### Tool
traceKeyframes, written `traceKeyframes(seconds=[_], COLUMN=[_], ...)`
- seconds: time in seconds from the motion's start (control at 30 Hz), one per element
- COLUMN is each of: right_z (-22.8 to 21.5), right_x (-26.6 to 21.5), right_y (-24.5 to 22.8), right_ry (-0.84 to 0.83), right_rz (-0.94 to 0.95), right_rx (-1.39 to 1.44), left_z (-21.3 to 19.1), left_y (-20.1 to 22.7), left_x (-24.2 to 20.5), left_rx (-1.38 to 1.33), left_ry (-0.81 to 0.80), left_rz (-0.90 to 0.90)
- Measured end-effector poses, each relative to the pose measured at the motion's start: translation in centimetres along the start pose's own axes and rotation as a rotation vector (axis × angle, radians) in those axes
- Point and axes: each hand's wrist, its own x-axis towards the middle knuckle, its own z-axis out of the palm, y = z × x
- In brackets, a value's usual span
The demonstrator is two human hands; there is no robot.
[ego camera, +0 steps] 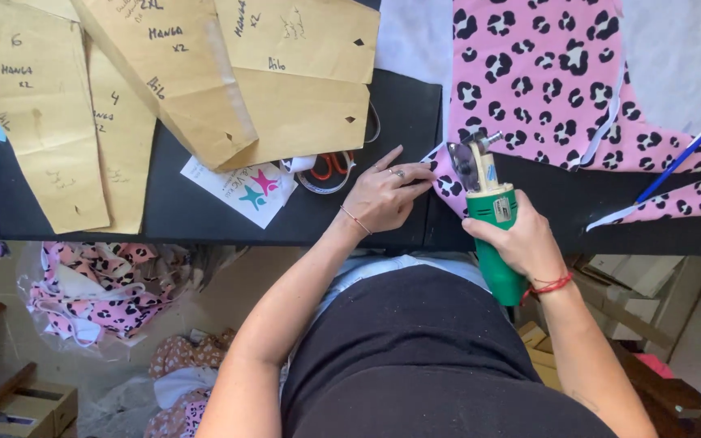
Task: The person uses a green electric fabric cutter to trim a piece of pink leopard-print fabric on a black table. They place a brown paper pattern on the fabric, trace its outline with a blue pen, and then cut along the marked line.
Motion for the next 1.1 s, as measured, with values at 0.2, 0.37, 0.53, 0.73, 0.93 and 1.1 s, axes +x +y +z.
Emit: traceKeyframes(seconds=[0.2, 0.37, 0.53, 0.73, 0.93, 1.1], right_z=[1.4, 1.5, 1.6, 0.8, 0.3, 0.2], right_x=[0.5, 0.1, 1.4, 2.2, 3.2, 4.4], right_y=[-1.3, -3.0, -3.1, -5.3, -7.1, -7.9], right_ry=[0.096, 0.111, 0.151, 0.166, 0.203, 0.216], right_rz=[0.017, 0.003, -0.035, -0.061, -0.109, -0.116], right_rx=[0.117, 0.144, 0.147, 0.139, 0.112, 0.126], left_z=[0.2, 0.2, 1.1, 1.3, 1.1, 0.9], left_y=[-0.9, -1.0, -1.5, -1.4, -1.3, -1.1], left_x=[-0.3, -0.8, -1.2, -1.2, -1.1, -1.1], left_rx=[-0.001, -0.021, -0.072, -0.09, -0.118, -0.096], left_ry=[-0.11, -0.129, -0.079, -0.016, -0.022, -0.052], left_rz=[0.007, 0.001, 0.032, 0.038, 0.007, -0.006])
